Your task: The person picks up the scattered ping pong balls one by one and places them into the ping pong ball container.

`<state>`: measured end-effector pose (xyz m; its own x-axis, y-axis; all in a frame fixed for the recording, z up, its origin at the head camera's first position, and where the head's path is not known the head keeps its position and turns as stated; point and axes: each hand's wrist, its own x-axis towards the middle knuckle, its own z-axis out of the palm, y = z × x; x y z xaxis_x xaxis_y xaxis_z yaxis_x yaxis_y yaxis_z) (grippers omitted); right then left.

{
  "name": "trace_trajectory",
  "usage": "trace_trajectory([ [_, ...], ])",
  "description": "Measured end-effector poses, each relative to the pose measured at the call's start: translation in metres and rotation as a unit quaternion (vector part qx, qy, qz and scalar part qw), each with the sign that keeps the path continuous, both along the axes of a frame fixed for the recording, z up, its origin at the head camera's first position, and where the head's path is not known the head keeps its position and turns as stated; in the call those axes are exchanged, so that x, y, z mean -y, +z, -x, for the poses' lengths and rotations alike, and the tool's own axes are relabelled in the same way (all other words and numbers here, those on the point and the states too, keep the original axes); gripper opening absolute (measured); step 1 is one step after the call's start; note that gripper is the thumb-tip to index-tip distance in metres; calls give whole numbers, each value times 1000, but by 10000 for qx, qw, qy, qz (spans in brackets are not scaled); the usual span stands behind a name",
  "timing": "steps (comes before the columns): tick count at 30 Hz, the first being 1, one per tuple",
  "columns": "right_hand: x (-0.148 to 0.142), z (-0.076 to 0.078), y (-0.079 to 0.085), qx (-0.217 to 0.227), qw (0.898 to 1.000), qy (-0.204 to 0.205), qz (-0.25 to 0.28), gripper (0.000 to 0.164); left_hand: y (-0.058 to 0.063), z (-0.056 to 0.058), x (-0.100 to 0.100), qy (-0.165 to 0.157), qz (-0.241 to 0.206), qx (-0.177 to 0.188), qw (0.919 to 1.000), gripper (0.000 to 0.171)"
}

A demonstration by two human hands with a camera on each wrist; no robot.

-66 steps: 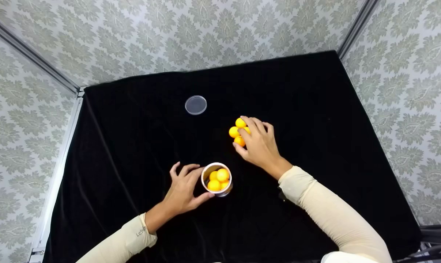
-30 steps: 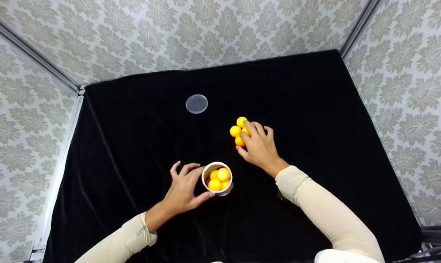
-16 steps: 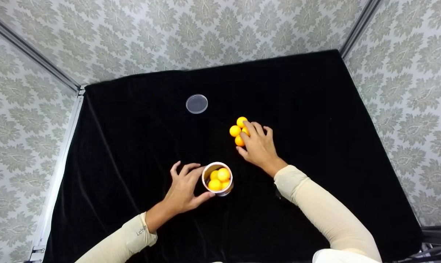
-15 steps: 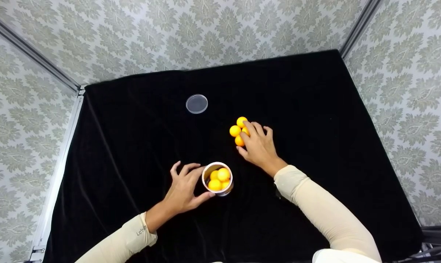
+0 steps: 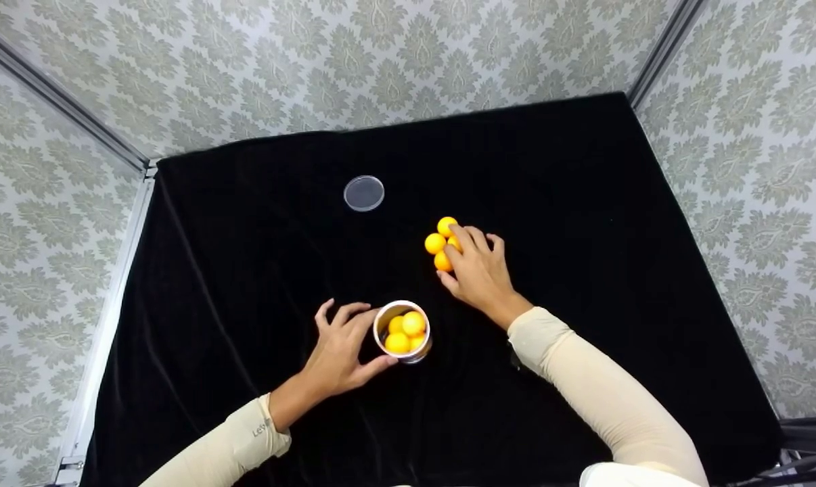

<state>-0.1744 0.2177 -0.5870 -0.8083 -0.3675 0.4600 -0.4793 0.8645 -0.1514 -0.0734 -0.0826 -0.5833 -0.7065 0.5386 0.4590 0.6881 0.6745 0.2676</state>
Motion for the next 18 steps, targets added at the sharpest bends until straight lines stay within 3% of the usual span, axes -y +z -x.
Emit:
trace_trajectory([
  [11, 7, -13, 22, -27, 9996, 162, 245, 43, 0, 1, 0, 11, 16, 11, 10000, 77],
  [18, 14, -26, 41, -302, 9978, 478, 339, 45, 0, 1, 0, 6, 58, 15, 10000, 76],
])
